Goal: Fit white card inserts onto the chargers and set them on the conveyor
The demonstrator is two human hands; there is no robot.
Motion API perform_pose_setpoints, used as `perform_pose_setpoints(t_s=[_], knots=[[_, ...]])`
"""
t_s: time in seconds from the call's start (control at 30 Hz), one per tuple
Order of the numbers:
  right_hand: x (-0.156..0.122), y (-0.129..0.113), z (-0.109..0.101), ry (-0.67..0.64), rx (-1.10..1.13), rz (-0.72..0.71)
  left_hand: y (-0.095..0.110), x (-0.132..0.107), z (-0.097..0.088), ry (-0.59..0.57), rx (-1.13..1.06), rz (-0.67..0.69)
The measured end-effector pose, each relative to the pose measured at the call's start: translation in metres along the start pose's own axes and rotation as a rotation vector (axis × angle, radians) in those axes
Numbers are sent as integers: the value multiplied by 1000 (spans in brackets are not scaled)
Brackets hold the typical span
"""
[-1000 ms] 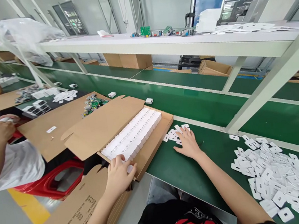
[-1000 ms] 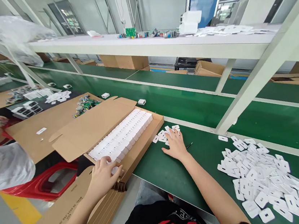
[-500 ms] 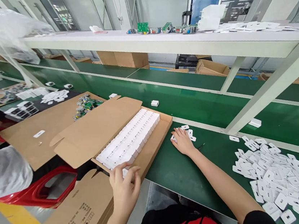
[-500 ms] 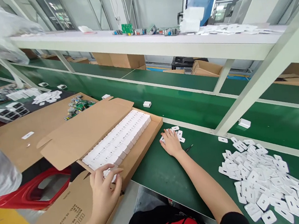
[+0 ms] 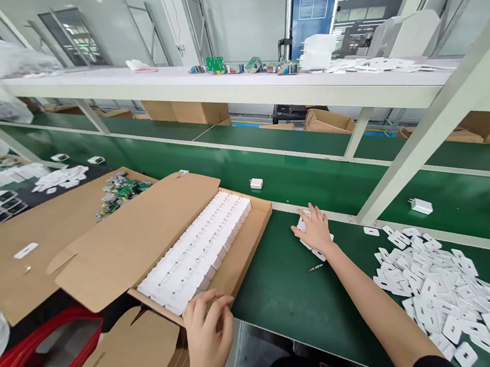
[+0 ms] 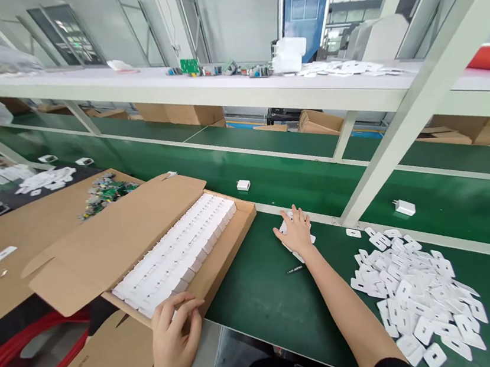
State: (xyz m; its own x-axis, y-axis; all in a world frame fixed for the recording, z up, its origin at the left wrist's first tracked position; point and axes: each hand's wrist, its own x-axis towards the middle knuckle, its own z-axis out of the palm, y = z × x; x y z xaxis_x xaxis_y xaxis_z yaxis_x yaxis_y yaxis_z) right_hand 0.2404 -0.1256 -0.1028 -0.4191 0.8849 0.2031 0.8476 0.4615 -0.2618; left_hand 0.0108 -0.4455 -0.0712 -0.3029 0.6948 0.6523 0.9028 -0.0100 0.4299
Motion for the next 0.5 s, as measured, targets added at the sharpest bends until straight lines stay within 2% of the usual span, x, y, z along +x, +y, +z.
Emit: perform_pose_setpoints(t_s=[0.07,0.13,0.23,0.3,0.37,0.43,0.47,0.5], knots=[[3,5,1,-44,21,30,-4,-3,-2,27,29,-43],[3,8,1,-40,45,34,-12,-8,-6,92,88,-178],[4,3,-2,4,107,27,-41,-21,-11,325,86,-551],[11,-11,-3,19,182,-2,-71,-30,-15,521,-54,-843],[24,-32,-3,6,280,-41,-107,-33,-19,628,-226,-1065],[42,-56,0,-24,383,-62,-143,-28,-24,631,-307,-1140],[52,-68,3,-43,431,-62,-158,-22,-26,555,-283,-1088],[60,-79,6,-64,475,-57,-171,-15,-27,423,-217,-970]])
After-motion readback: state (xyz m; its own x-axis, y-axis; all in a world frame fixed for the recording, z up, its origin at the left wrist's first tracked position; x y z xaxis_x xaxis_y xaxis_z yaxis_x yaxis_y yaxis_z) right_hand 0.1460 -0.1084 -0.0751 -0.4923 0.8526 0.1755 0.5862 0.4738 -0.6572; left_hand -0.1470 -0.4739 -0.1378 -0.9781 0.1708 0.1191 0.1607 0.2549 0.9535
